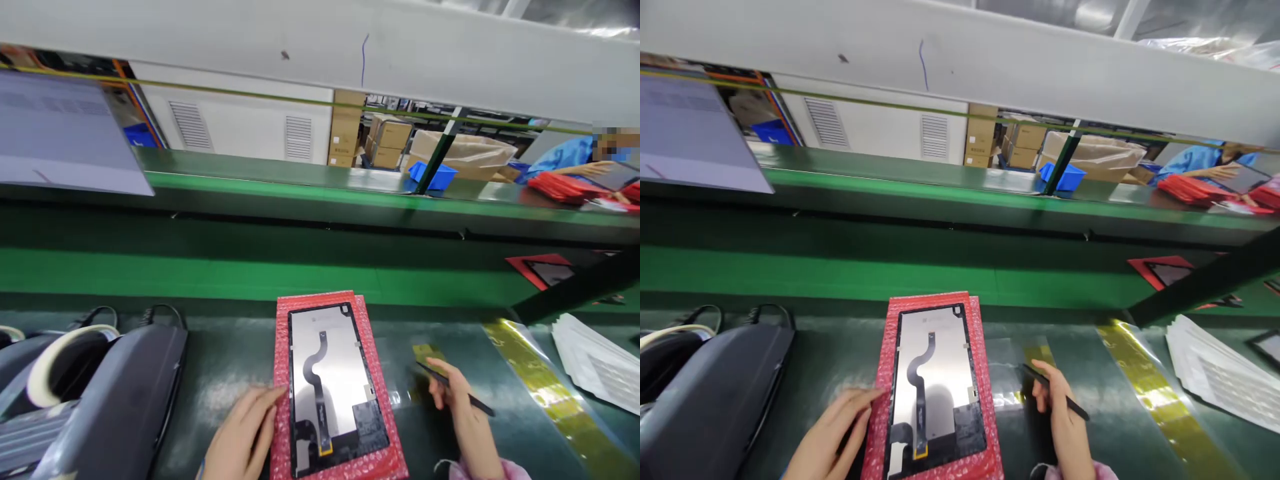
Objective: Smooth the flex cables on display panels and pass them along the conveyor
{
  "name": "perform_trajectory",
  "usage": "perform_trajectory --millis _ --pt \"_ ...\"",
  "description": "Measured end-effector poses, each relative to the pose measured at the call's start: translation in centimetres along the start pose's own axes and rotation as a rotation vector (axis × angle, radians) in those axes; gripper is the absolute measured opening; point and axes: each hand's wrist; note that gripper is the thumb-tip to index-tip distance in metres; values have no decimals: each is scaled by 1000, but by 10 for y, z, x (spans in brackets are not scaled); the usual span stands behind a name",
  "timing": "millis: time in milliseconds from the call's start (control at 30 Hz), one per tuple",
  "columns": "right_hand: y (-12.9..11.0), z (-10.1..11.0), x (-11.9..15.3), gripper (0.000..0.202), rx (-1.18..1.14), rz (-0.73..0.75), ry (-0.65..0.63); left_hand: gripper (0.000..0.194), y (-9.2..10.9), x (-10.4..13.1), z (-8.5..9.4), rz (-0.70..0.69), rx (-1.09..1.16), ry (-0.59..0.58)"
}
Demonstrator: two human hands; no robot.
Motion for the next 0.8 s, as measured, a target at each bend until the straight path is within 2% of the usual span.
perform_trajectory --millis 133,233,400,533,800 --pt "1 -7 4 49 10 -44 127 32 9 -1 -10 -254 -106 -186" --pt "3 -9 6 43 59 -69 170 39 11 -1 -19 -362 -87 -330" --pt "8 2 7 40 153 -99 224 46 3 4 -26 -273 24 -451" --pt "7 8 7 39 199 -117 218 58 -2 -1 -23 -290 47 -555" --pt "1 17 -2 43 188 -149 83 67 -1 -8 -19 -290 98 -574"
Point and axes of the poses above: each hand's wrist, its own x-axis away from the middle knuckle, its own z-axis out of the back of the hand, y = z × x, and after that the axes turned 10 degrees about x, right-handed
